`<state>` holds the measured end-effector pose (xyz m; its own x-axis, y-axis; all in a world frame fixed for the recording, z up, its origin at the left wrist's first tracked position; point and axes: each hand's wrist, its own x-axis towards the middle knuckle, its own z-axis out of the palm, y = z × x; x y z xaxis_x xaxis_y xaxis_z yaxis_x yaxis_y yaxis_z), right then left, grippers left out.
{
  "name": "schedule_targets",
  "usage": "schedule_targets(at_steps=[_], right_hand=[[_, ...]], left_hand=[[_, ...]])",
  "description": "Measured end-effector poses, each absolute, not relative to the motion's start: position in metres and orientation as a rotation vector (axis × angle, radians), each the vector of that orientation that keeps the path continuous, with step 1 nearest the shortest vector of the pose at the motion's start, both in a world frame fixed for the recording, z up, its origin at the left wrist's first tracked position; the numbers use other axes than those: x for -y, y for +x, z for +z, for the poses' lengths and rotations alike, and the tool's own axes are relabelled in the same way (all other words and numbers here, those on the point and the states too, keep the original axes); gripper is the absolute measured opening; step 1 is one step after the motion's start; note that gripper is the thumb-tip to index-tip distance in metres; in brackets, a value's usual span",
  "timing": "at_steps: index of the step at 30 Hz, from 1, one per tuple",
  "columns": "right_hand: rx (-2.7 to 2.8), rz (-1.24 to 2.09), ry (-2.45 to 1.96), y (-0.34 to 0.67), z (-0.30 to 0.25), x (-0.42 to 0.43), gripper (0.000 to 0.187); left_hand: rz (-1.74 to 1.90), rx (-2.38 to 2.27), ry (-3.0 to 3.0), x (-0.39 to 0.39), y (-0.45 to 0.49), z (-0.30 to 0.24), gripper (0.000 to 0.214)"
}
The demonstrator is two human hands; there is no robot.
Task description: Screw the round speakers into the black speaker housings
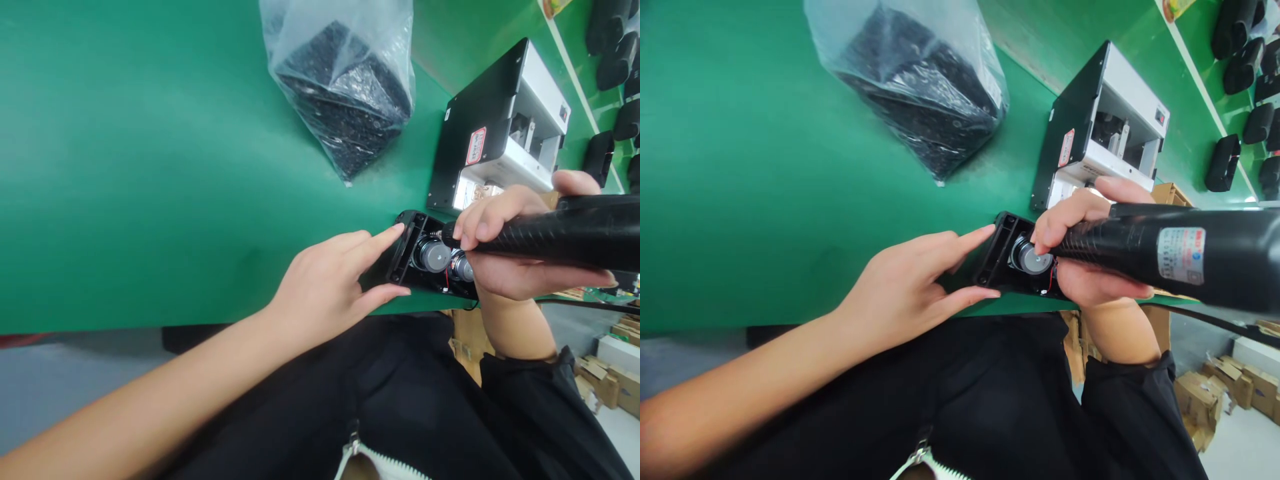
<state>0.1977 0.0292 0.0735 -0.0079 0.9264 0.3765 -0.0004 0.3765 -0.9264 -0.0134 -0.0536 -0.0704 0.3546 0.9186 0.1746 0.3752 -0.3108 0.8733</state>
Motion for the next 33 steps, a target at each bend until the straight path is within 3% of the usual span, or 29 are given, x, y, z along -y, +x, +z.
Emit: schedule_targets(at_steps=[8, 25, 29, 33], right_hand=[[1.479, 0.855, -0.674, 0.199, 0.045, -0.032, 0.061], [1.459, 0.93, -0.731, 0.198, 0.026, -0.047, 0.061], [1.361, 0.874, -0.68, 0.198, 0.054, -0.046, 0.058], [1.307, 0.953, -0.893, 0.216, 0.119, -0.014, 0.047]], left_hand=[[0.933, -1.15, 1.853, 0.053, -0.006, -0.07, 0.087], [0.845, -1.171, 1.787, 0.049, -0.001, -0.067, 0.081], [0.86, -1.132, 1.66, 0.05, -0.007, -0.062, 0.078], [0.92, -1.073, 1.215, 0.059, -0.026, -0.047, 0.048]])
